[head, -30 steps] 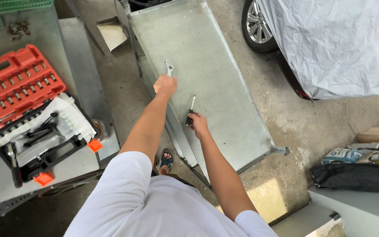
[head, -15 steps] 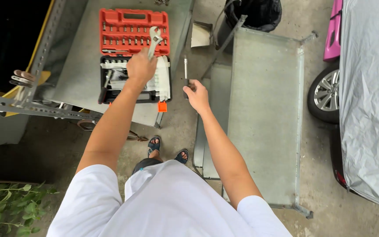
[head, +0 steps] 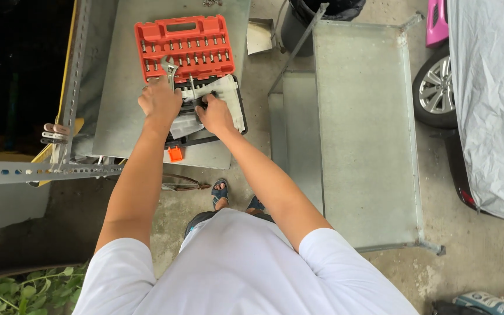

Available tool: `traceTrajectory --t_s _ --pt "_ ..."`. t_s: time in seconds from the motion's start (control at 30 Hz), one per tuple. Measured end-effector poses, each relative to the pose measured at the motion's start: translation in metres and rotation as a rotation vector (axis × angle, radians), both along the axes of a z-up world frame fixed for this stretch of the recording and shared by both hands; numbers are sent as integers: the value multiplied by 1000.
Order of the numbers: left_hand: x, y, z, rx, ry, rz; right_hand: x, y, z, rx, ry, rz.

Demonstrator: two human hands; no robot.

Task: Assembling and adjusting a metal storage shelf using tools like a wrench and screwdriver.

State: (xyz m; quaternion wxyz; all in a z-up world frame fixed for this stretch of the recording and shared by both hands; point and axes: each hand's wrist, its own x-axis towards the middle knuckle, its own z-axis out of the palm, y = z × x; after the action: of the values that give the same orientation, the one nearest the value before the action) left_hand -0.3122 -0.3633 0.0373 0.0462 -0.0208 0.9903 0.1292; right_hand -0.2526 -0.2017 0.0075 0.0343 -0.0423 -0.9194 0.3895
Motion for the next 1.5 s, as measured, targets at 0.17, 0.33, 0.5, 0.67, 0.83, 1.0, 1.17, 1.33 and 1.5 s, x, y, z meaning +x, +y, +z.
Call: traceTrajectory --t_s 0.17,0.33,0.5,0.67,0.83,1.0,1.17,1.33,1.5 --pt "41 79 78 333 226 -292 54 36 63 -207 -157 -172" --pt "93 193 78 633 -49 -584 139 148 30 -309 -20 -326" --pt "152 305 -42 840 -575 -742 303 283 28 -210 -64 -817" --pt "201 380 -142 853 -1094 -387 503 358 -37 -106 -8 -1398" --pt "219 425 -173 958 -1078 -265 605 354 -123 -533 84 -1688" --pt "202 447 -189 1126 -1145 45 593 339 -155 -1186 5 -1570" --pt "162 441 -187 1218 -1121 87 589 349 -184 -1296 -4 -1584" --pt "128 470 -230 1376 -1225 218 583 359 -167 -1215 -108 -1593" --pt "144 492 -253 1128 -1080 120 598 381 -161 -1035 -171 -1616"
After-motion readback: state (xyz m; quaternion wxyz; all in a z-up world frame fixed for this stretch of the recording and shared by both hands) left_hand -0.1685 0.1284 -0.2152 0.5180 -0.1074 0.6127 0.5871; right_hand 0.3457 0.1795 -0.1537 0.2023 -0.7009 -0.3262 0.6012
